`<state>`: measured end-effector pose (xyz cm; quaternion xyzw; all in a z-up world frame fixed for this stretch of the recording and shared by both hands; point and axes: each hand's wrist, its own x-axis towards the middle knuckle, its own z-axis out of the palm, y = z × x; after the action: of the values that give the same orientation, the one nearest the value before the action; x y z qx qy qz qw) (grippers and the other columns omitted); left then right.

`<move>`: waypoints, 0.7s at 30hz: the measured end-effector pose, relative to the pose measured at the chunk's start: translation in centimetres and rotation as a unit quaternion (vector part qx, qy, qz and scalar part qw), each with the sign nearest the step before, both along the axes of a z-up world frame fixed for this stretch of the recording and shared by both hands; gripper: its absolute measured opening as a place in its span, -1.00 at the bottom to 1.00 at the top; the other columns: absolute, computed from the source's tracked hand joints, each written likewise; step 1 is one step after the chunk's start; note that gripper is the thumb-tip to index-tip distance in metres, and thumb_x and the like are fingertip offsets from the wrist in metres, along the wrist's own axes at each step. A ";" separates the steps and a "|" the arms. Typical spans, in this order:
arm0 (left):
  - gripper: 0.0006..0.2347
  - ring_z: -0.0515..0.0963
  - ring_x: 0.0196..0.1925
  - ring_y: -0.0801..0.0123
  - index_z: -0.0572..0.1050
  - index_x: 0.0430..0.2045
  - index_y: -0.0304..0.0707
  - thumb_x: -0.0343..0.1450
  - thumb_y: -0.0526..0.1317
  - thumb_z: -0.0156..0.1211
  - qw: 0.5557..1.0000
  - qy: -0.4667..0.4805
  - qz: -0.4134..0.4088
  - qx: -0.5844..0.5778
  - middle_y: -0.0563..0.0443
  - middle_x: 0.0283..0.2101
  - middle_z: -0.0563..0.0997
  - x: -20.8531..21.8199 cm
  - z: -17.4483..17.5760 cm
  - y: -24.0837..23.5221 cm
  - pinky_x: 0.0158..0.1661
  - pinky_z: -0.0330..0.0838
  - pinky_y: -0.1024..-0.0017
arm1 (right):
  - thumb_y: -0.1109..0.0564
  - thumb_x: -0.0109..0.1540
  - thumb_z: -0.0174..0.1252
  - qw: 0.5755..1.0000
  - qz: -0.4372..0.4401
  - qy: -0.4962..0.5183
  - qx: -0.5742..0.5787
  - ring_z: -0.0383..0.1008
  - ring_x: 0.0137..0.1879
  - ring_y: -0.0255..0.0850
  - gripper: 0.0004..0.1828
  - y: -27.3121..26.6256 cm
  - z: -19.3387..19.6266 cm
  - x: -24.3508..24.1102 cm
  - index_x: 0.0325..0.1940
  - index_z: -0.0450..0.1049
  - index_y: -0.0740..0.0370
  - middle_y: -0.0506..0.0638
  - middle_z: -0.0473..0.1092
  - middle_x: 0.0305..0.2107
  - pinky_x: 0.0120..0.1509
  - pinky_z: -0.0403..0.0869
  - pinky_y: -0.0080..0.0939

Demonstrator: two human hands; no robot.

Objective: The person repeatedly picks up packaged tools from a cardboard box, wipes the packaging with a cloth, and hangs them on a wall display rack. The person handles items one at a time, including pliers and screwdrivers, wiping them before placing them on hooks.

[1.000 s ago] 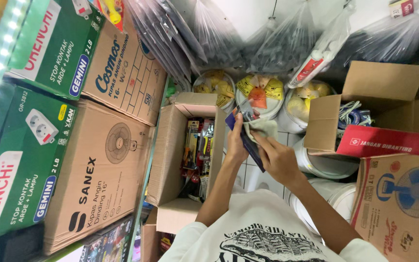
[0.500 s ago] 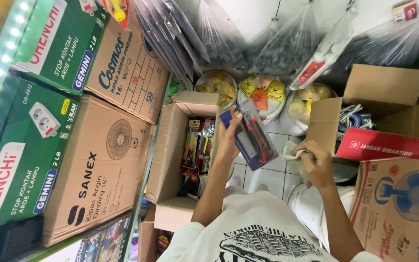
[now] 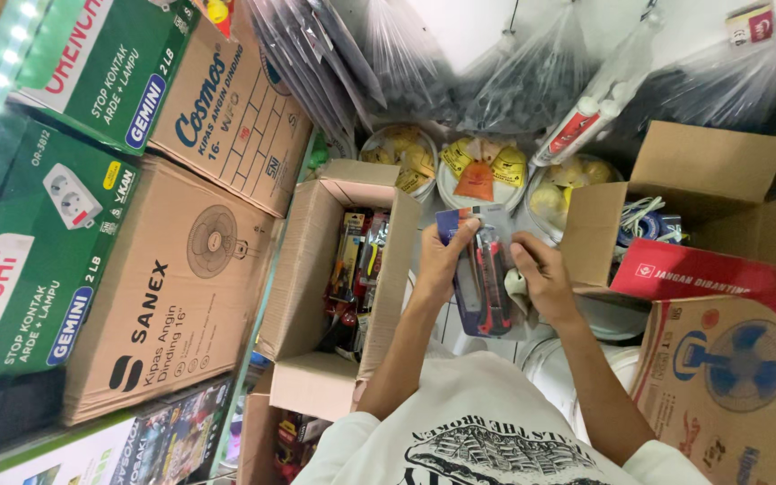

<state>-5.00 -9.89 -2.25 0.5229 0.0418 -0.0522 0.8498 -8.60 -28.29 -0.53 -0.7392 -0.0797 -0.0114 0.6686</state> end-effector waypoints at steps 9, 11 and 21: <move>-0.85 0.49 -0.24 0.61 0.37 -0.07 -0.15 0.54 -0.19 0.09 0.997 -0.010 0.022 -0.076 0.14 -0.22 0.50 -2.0 1.7 -1.2 -0.21 0.43 0.59 | 0.07 0.46 0.01 1.000 0.025 0.016 -0.003 0.20 -0.26 -0.42 -0.72 -0.7 -3.3 -0.5 -0.18 0.41 0.35 -0.14 0.26 -0.45 -0.19 0.29 -0.37; -0.87 0.49 -0.22 0.62 0.35 -0.09 -0.12 0.54 -0.19 0.03 0.998 -0.008 0.041 -0.056 0.13 -0.18 0.52 -2.5 1.2 -1.6 -0.18 0.44 0.59 | 0.07 0.44 0.03 0.999 0.032 0.023 0.003 0.25 -0.24 -0.43 -0.73 -0.8 -3.2 -0.5 -0.18 0.42 0.36 -0.13 0.32 -0.43 -0.17 0.32 -0.38; -0.85 0.33 -0.41 0.41 0.31 -0.33 -0.20 0.57 -0.16 0.00 0.895 -0.055 -0.080 -0.436 0.09 -0.45 0.31 1.0 -2.9 -2.0 -0.30 0.22 0.44 | 0.02 0.36 0.13 0.994 0.108 -0.031 -0.020 0.33 -0.32 -0.40 -0.70 -2.2 0.7 0.0 -0.15 0.60 0.33 -0.13 0.44 -0.44 -0.22 0.33 -0.36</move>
<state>-4.00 -11.86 -5.11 0.1036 -0.0739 -0.1044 0.9864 -8.59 -30.49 0.14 -0.7386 -0.1794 0.0395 0.6487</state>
